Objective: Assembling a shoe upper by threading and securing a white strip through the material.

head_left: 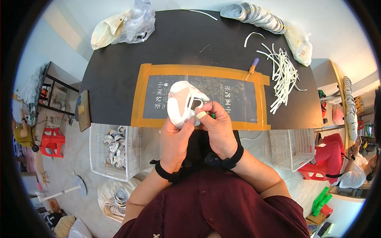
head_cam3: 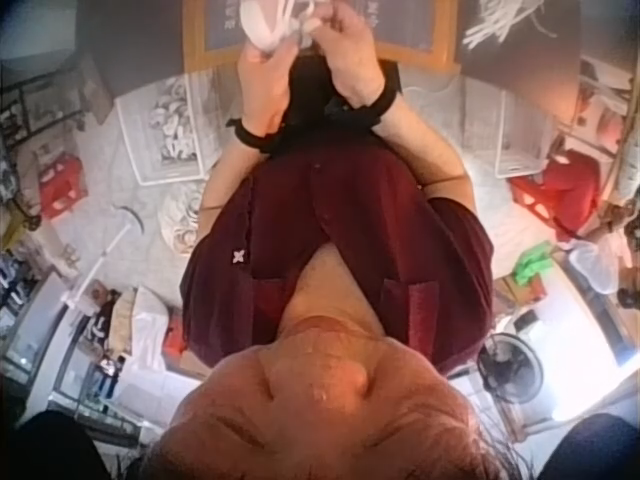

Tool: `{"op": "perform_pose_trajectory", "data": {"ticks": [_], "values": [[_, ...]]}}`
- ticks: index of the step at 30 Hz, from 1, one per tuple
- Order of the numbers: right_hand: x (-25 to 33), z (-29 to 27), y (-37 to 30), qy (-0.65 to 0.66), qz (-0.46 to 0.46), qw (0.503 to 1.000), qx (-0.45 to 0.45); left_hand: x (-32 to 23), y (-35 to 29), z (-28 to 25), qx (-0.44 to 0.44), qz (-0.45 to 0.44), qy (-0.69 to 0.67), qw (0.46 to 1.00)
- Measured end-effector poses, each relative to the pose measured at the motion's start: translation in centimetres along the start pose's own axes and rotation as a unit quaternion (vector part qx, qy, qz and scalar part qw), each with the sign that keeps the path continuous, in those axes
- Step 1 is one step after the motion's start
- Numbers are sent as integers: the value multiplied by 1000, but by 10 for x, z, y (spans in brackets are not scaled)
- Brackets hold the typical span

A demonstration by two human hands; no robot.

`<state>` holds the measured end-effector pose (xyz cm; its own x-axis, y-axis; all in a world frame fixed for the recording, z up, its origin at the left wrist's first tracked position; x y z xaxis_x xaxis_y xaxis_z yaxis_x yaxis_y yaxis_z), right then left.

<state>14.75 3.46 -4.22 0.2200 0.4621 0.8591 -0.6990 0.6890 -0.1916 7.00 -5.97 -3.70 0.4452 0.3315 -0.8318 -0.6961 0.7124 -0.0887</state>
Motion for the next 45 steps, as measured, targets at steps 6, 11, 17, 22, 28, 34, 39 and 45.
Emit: {"op": "perform_pose_trajectory", "data": {"ticks": [6, 11, 17, 22, 28, 34, 39, 45], "values": [[-1, 1, 0, -6, -10, 1000, 2, -2, 1, 3, -2, 9, -13, 1000], [5, -9, -2, -114, 3, 993, -30, 0, 2, 3, -1, 12, -17, 1000], [55, -5, -26, -532, -282, 798, 15, 1, 0, 2, -5, 16, 29, 999], [64, 6, -38, -595, -254, 762, 33, -2, -1, 6, 2, 43, 53, 998], [64, 5, -40, -608, -261, 749, 35, -1, -1, 6, 19, 54, 54, 997], [70, 12, -43, -629, -271, 728, 33, -1, -2, 3, 19, 56, 83, 995], [74, 15, -45, -665, -275, 694, 27, 0, -1, 4, 22, 55, 78, 995], [73, 15, -45, -665, -285, 690, 26, 0, 1, 2, 27, 64, 108, 992]]}}
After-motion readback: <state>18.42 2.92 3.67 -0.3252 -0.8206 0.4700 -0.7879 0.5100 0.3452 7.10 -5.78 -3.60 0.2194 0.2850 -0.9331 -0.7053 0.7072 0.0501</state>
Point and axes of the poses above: each hand's wrist, its own y-axis towards the middle knuckle, its own z-axis out of the palm, x = y × z, the point moved 5 cm from there along y, towards the middle knuckle, and after that the axes turned 5 degrees about -y, right-handed, at the moved point
